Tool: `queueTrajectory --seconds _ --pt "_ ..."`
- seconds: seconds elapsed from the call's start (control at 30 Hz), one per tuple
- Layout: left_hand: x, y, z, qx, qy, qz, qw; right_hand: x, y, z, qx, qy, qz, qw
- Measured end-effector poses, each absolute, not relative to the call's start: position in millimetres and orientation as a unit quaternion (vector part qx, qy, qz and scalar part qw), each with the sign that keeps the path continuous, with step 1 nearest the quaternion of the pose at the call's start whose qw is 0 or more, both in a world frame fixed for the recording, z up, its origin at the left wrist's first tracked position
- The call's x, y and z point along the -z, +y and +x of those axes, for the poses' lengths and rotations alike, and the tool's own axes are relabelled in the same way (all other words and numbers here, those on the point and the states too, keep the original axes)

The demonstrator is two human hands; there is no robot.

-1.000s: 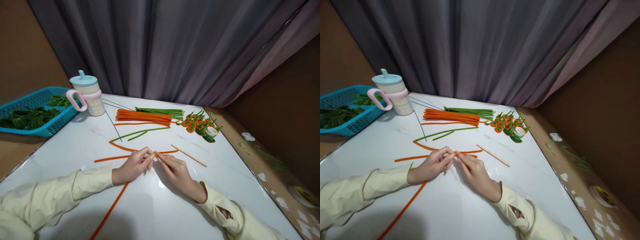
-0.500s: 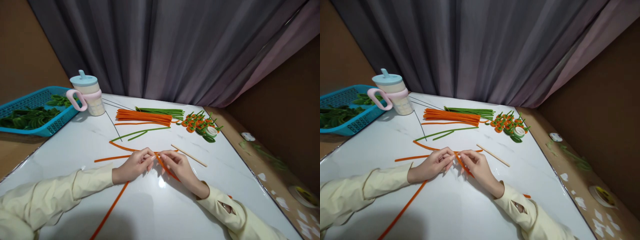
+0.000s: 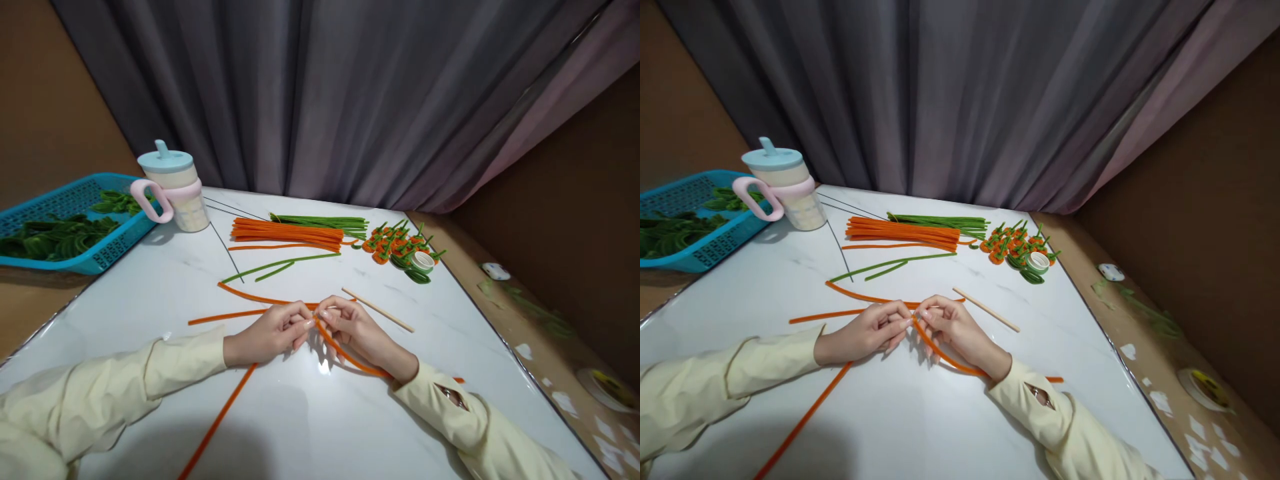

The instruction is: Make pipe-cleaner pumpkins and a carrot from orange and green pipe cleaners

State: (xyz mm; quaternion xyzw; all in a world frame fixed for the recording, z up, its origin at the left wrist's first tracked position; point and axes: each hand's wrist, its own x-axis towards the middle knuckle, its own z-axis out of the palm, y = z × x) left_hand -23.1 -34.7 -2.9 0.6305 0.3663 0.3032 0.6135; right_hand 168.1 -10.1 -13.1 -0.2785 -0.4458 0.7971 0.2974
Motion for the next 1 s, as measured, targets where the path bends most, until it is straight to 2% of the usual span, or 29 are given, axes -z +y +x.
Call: queueTrajectory --seconds 0.3,0.6,1.0 --pt "3.5 -35.5 -22.8 -0.301 0.375 0.635 0.604 13.0 -10.1 167.3 -0.785 -0.446 -0.292 0.316" --pt "3.9 -35.3 -23.9 -0.288 0.367 0.647 0.603 15.1 -11.1 169.4 -0.798 -0.462 -0.287 0.262" --pt "1.6 -35.1 -23.7 -0.277 0.364 0.667 0.588 16.0 -10.5 171.9 -0.795 -0.488 -0.274 0.234"
